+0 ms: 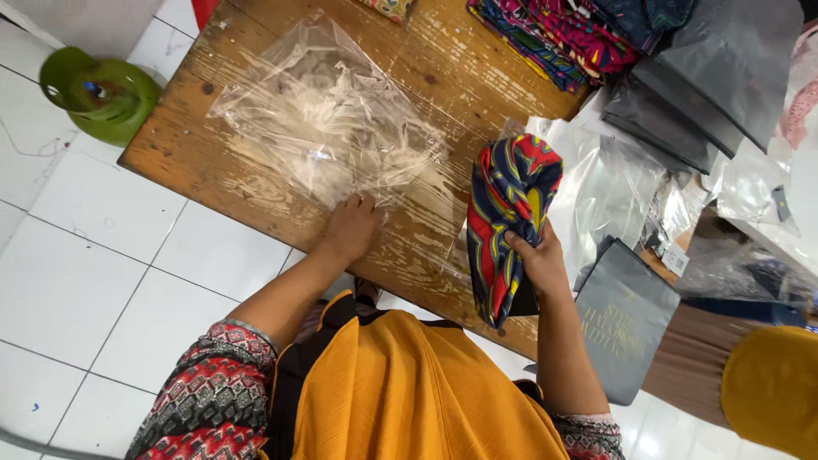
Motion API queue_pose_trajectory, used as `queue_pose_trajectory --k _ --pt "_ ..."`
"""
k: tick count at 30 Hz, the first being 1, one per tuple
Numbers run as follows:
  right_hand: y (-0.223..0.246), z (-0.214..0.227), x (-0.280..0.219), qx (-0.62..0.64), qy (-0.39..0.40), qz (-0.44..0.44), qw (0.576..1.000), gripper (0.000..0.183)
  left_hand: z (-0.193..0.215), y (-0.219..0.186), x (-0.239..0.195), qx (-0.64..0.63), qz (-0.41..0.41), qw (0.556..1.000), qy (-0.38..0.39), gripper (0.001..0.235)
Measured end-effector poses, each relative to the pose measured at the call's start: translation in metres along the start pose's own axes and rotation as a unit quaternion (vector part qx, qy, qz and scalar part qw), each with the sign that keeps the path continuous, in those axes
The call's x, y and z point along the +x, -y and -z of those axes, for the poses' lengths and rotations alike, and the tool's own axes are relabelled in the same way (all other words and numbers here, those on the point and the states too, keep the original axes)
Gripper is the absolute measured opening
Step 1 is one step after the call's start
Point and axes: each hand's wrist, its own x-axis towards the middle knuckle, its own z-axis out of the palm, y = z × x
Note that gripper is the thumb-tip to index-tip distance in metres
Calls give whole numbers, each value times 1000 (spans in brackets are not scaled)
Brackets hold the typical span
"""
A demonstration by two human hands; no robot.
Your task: The person folds patterned shirts and places them into clear plastic bags, then seals the bags. The person also handles black branded pouches, placing folded shirts inside and sealing them. The process is repeated for multiple shirts.
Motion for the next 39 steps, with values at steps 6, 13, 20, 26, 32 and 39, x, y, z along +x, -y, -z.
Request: queue_pose_trajectory --k 6,13,20,26,32,39 --pt "-2 22 11 5 51 18 999 59 11 -6 -13 12 -5 999 -46 44" --pt "7 18 32 -16 99 21 995 59 52 1 -22 -7 -52 970 -238 36" --pt "17 -10 49 -150 275 219 924 63 107 -15 -22 52 18 968 -245 67" --pt "34 -59 73 -304 361 293 832 80 135 -20 -24 52 -23 951 -304 72" --pt "65 -78 92 -441 357 269 779 84 145 -15 -32 152 -51 952 -261 76" --pt "14 -113 125 -340 296 289 845 86 103 3 -24 132 -124 958 -224 75"
